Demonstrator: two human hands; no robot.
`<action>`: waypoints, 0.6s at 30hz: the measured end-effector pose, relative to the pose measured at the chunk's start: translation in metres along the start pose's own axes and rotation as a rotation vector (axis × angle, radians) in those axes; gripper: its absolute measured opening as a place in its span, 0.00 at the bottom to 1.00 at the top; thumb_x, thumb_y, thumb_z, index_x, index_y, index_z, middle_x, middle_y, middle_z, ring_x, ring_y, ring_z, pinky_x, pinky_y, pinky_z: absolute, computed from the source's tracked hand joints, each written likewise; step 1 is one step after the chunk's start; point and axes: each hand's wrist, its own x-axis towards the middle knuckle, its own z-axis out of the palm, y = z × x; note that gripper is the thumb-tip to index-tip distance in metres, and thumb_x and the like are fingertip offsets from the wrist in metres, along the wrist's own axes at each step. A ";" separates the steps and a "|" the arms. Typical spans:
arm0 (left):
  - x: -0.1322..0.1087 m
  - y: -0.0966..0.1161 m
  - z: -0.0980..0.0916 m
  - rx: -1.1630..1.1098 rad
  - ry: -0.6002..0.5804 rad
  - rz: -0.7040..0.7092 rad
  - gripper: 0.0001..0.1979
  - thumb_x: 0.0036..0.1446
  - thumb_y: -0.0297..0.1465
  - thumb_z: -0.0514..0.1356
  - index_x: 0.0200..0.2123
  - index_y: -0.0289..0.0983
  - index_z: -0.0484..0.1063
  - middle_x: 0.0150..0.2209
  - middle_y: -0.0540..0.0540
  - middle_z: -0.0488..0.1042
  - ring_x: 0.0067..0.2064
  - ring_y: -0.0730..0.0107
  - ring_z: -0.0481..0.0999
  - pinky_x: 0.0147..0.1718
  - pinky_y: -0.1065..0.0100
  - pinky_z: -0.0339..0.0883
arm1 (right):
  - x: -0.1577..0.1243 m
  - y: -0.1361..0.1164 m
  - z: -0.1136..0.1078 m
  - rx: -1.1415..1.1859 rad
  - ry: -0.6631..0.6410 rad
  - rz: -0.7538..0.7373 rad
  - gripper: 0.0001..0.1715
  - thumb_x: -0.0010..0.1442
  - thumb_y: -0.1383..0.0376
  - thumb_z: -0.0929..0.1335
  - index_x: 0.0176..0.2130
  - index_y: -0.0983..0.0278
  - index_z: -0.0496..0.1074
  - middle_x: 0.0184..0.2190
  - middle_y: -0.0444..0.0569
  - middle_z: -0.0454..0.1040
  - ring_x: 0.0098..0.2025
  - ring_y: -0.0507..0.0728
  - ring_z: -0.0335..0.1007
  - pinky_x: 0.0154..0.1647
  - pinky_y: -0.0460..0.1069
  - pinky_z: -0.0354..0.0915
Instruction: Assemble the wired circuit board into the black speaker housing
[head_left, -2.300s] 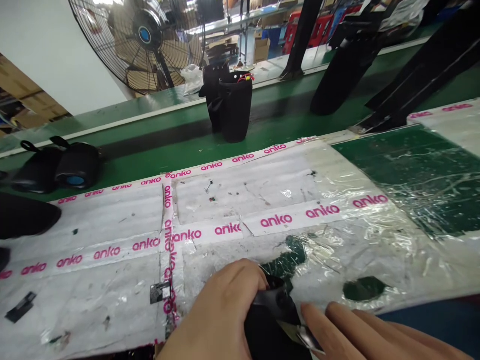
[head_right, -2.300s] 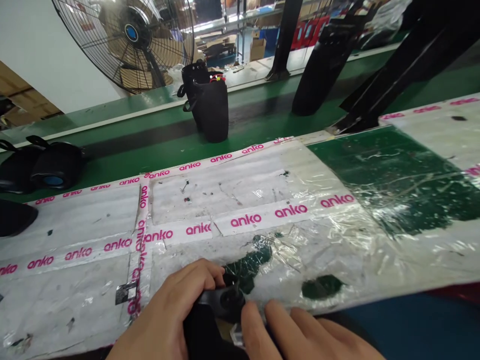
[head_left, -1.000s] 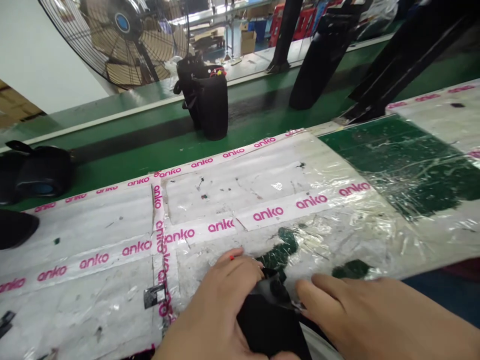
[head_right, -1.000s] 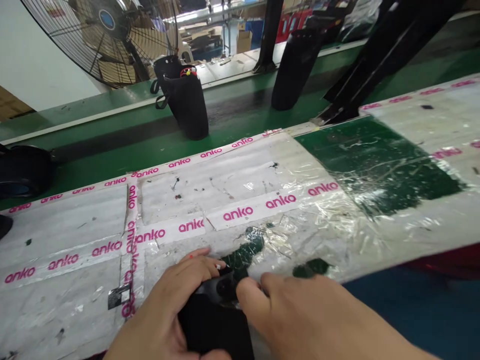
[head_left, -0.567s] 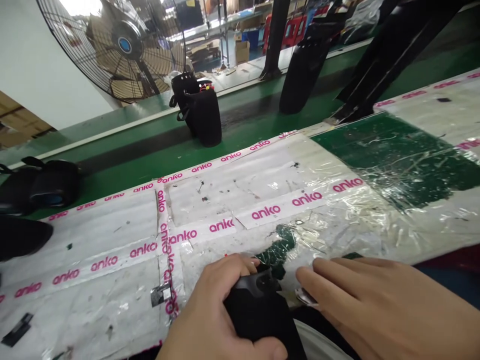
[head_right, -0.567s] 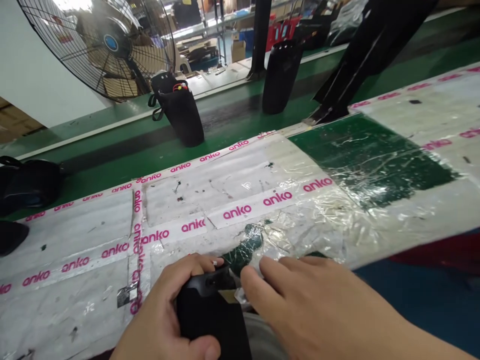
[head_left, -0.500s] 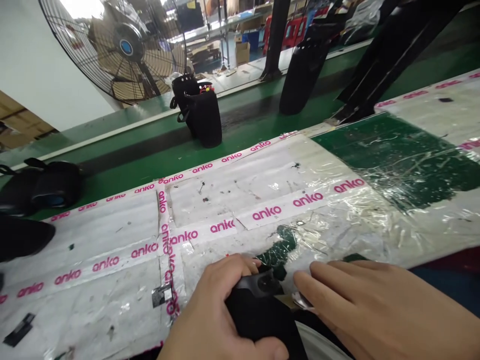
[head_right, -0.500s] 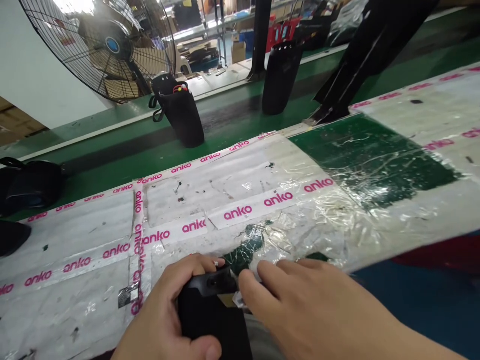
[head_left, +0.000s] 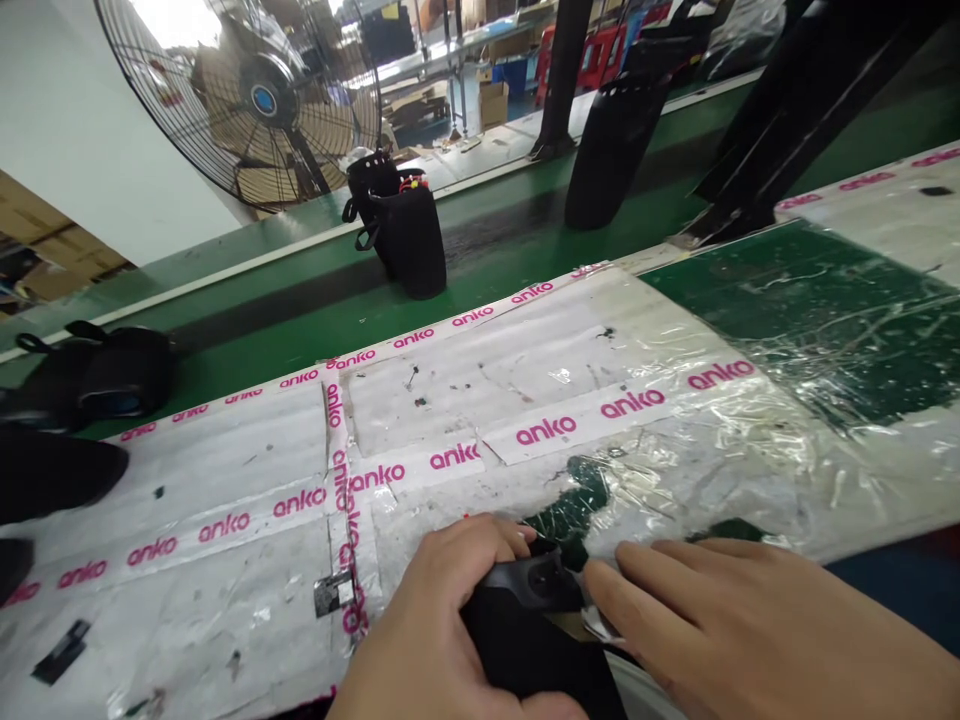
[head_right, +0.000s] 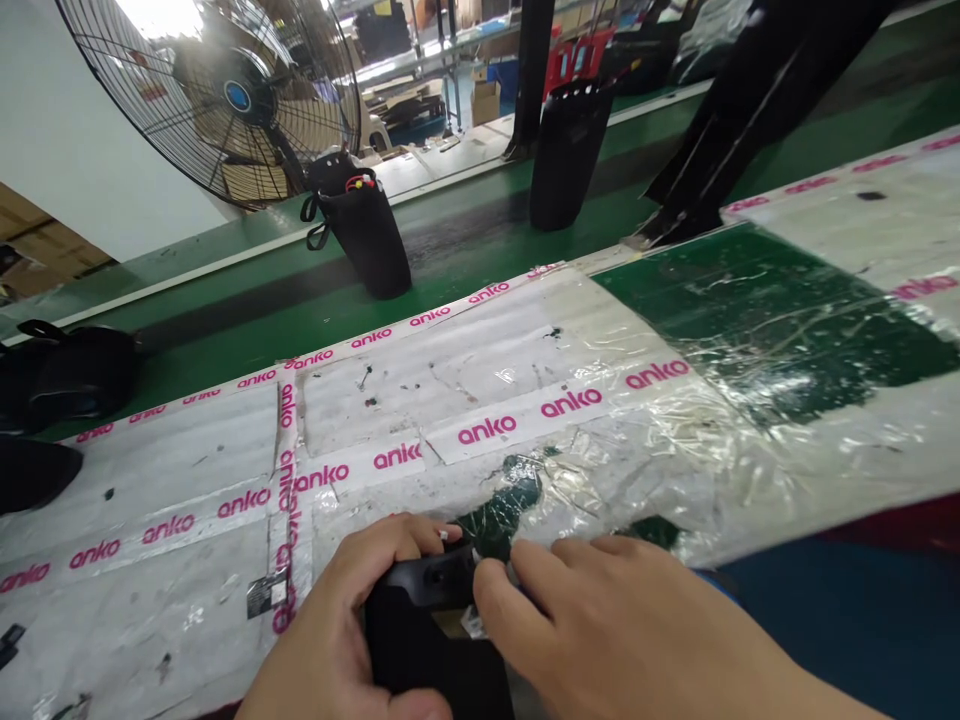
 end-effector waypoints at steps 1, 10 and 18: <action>0.000 0.000 -0.001 0.002 -0.002 -0.005 0.48 0.31 0.48 0.91 0.61 0.54 0.90 0.71 0.42 0.81 0.77 0.22 0.73 0.86 0.31 0.55 | -0.001 0.000 0.000 0.000 -0.017 -0.002 0.38 0.46 0.72 0.71 0.56 0.55 0.68 0.36 0.42 0.78 0.28 0.62 0.73 0.31 0.59 0.54; 0.003 -0.002 -0.003 -0.023 -0.033 0.044 0.45 0.36 0.49 0.90 0.61 0.56 0.91 0.69 0.41 0.81 0.76 0.21 0.74 0.84 0.29 0.58 | 0.003 0.002 0.005 -0.008 -0.038 0.008 0.35 0.47 0.71 0.69 0.54 0.54 0.66 0.32 0.42 0.77 0.24 0.64 0.71 0.30 0.59 0.49; -0.005 0.002 -0.006 0.106 -0.006 -0.024 0.48 0.37 0.47 0.90 0.65 0.65 0.87 0.72 0.47 0.81 0.74 0.23 0.78 0.82 0.24 0.63 | 0.029 0.008 -0.029 0.056 -0.292 -0.049 0.35 0.42 0.77 0.72 0.48 0.53 0.67 0.28 0.38 0.77 0.19 0.61 0.72 0.25 0.58 0.39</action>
